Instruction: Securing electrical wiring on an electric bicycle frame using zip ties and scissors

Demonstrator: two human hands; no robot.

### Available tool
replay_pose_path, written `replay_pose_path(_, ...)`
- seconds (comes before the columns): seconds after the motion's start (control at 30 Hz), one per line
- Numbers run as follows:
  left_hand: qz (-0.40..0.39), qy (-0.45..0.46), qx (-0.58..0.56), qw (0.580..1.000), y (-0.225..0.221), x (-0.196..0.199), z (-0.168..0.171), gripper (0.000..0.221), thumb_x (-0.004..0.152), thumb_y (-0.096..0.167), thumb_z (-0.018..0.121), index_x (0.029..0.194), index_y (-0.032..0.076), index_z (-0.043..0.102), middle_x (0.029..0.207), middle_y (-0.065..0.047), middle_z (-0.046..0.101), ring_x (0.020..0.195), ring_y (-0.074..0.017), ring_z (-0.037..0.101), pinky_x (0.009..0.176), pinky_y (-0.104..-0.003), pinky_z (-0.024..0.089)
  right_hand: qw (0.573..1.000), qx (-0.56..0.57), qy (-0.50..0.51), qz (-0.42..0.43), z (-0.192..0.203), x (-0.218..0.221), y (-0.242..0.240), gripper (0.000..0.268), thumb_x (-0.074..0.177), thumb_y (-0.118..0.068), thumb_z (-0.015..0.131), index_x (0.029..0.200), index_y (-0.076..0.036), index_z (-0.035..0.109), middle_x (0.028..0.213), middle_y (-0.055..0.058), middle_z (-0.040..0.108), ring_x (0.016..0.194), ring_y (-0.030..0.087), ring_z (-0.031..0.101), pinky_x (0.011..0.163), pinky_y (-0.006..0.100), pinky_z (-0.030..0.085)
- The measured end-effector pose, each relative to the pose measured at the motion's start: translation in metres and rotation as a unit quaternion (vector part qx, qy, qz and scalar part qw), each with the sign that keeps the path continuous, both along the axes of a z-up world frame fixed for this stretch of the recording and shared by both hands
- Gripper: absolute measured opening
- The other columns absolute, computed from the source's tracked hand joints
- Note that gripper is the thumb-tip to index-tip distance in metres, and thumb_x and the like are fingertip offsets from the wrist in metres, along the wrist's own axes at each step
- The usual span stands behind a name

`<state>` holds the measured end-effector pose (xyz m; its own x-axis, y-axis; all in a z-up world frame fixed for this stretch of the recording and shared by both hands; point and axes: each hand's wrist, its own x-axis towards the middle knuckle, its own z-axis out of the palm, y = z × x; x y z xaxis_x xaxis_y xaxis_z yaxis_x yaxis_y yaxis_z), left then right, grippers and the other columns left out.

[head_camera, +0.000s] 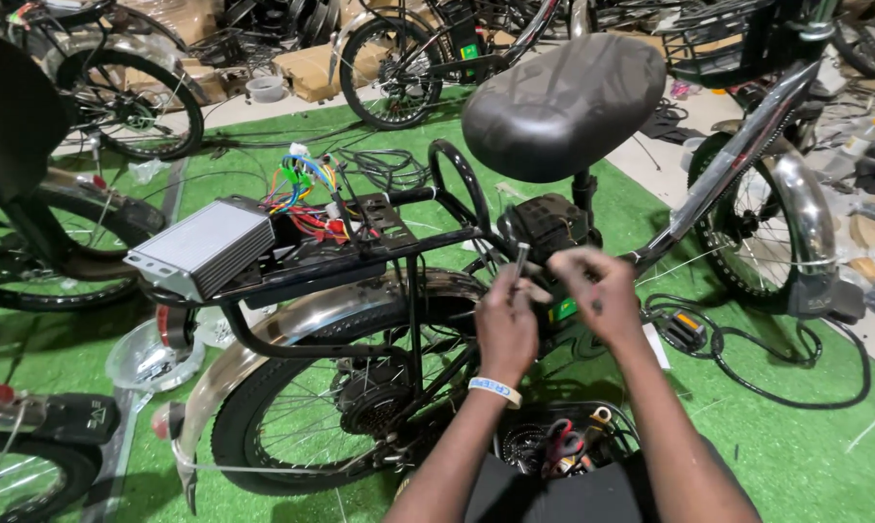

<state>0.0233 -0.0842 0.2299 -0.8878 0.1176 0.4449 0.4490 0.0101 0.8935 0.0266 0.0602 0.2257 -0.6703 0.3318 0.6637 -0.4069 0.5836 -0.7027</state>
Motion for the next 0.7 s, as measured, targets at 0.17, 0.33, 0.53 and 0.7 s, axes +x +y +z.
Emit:
replay_pose_path(0.17, 0.033, 0.040, -0.082, 0.995, -0.007, -0.002, -0.025, 0.011, 0.085, 0.011, 0.059, 0.091, 0.014, 0.068, 0.075, -0.009, 0.069, 0.077, -0.0332, 0.069, 0.069, -0.041, 0.053, 0.986, 0.022, -0.147, 0.069, -0.020, 0.008, -0.013, 0.019, 0.093, -0.008, 0.055, 0.084, -0.007, 0.072, 0.064, 0.008, 0.069, 0.067, 0.016, 0.065, 0.073, 0.035, 0.052)
replay_pose_path(0.33, 0.065, 0.043, -0.169, 0.983, -0.041, 0.005, -0.043, 0.024, 0.076, 0.013, 0.070, 0.099, 0.018, 0.070, 0.086, -0.006, 0.068, 0.085, -0.0337, 0.069, 0.075, -0.042, 0.055, 0.966, 0.095, -0.201, 0.132, -0.076, -0.014, 0.006, 0.032, 0.079, 0.002, 0.058, 0.111, 0.002, 0.064, 0.096, 0.025, 0.070, 0.100, 0.041, 0.064, 0.093, 0.048, 0.048)
replay_pose_path(0.53, 0.150, 0.080, -0.143, 0.975, -0.082, -0.001, -0.056, 0.017, 0.074, 0.007, 0.067, 0.090, 0.013, 0.068, 0.075, -0.014, 0.065, 0.073, -0.0402, 0.066, 0.069, -0.046, 0.053, 0.906, 0.210, -0.349, 0.119, -0.090, -0.002, -0.014, 0.024, 0.069, -0.005, 0.066, 0.093, -0.004, 0.065, 0.088, 0.023, 0.072, 0.092, 0.045, 0.066, 0.078, 0.053, 0.053)
replay_pose_path(0.7, 0.231, 0.036, -0.077, 0.969, -0.109, 0.011, -0.021, 0.007, 0.079, 0.013, 0.067, 0.084, 0.011, 0.071, 0.069, -0.011, 0.067, 0.069, -0.0317, 0.067, 0.066, -0.040, 0.052, 0.943, 0.163, -0.289, 0.023, -0.086, 0.007, -0.012, 0.024, 0.073, -0.012, 0.068, 0.097, -0.010, 0.066, 0.091, 0.016, 0.071, 0.094, 0.039, 0.067, 0.084, 0.050, 0.054)
